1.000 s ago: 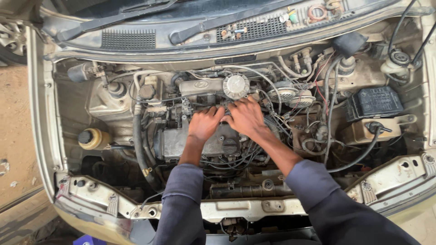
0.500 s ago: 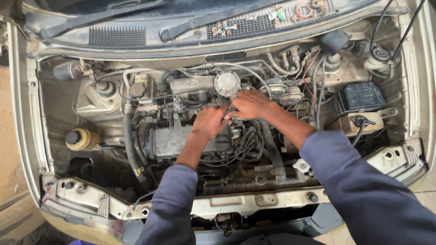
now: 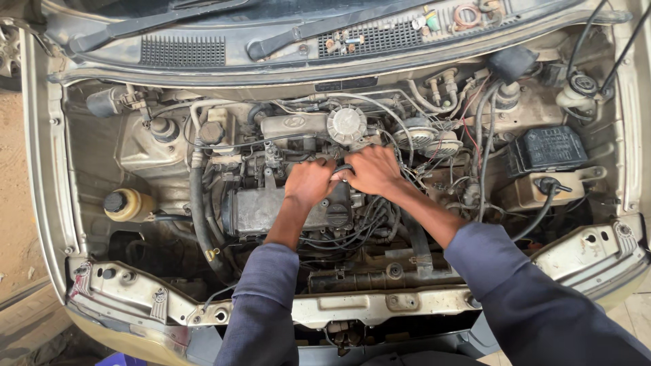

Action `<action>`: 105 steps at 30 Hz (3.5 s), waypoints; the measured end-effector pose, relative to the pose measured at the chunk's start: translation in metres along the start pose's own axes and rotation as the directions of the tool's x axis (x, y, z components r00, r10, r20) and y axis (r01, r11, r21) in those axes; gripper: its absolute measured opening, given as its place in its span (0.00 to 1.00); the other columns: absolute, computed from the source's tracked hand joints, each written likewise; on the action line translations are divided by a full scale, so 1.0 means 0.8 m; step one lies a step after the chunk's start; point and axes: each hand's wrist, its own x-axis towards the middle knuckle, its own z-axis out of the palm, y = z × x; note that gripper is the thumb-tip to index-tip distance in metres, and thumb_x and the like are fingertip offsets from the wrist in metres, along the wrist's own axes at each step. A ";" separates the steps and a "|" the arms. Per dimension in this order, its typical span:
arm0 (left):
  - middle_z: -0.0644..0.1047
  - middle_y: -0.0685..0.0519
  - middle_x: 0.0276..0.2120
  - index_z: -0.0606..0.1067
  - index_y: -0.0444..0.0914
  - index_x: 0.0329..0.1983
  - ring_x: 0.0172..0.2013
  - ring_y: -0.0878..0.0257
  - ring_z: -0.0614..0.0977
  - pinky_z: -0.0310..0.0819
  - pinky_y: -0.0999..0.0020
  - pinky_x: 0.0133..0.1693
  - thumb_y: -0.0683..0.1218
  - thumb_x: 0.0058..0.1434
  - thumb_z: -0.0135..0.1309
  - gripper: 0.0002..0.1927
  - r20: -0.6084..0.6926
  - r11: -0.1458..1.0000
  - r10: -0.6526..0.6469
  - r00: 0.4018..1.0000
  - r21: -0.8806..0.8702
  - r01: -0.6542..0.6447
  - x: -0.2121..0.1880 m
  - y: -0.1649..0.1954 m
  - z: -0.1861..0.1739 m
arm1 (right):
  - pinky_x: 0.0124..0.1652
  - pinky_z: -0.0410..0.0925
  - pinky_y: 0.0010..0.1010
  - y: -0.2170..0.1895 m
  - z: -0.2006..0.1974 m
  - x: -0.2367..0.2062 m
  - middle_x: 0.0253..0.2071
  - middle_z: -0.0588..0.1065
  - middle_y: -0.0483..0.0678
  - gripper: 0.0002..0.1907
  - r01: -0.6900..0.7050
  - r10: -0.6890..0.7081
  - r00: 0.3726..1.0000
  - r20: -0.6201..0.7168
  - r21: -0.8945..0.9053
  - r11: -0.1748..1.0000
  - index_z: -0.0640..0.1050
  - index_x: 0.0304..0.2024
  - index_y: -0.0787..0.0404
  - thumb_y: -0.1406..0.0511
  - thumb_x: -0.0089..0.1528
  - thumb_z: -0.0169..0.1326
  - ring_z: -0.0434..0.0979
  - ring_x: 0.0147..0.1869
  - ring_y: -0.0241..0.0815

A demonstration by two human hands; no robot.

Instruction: The person works on a car engine with the hood open, using a wrench to tighten bolts on the engine block. They manipulate various hoses and wires within the engine bay, adjusting their positions and securing connections. The person moves between different sections of the engine, performing maintenance tasks.

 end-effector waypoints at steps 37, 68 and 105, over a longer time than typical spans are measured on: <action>0.80 0.52 0.37 0.76 0.42 0.45 0.42 0.54 0.84 0.78 0.56 0.35 0.59 0.58 0.60 0.19 -0.181 0.963 0.268 0.946 0.015 -0.270 0.005 -0.006 -0.014 | 0.32 0.73 0.48 -0.020 -0.010 -0.044 0.26 0.80 0.53 0.26 -0.152 0.166 0.984 -0.064 0.183 0.971 0.84 0.40 0.55 0.42 0.63 0.52 0.82 0.32 0.55; 0.78 0.58 0.31 0.79 0.44 0.28 0.37 0.61 0.81 0.73 0.63 0.42 0.51 0.46 0.62 0.08 -0.323 0.999 0.012 0.946 0.044 0.002 0.011 0.040 0.000 | 0.34 0.74 0.44 0.007 0.003 -0.016 0.26 0.79 0.50 0.20 -0.054 0.036 0.989 0.142 0.124 0.991 0.80 0.44 0.56 0.50 0.69 0.46 0.81 0.29 0.47; 0.78 0.50 0.40 0.77 0.40 0.45 0.43 0.52 0.80 0.73 0.54 0.44 0.51 0.48 0.66 0.22 -0.303 0.982 0.139 0.943 -0.083 -0.172 -0.002 -0.012 -0.040 | 0.39 0.73 0.51 -0.014 -0.014 0.006 0.33 0.81 0.55 0.23 0.047 -0.050 0.999 0.017 0.169 0.984 0.79 0.46 0.59 0.48 0.68 0.48 0.82 0.39 0.57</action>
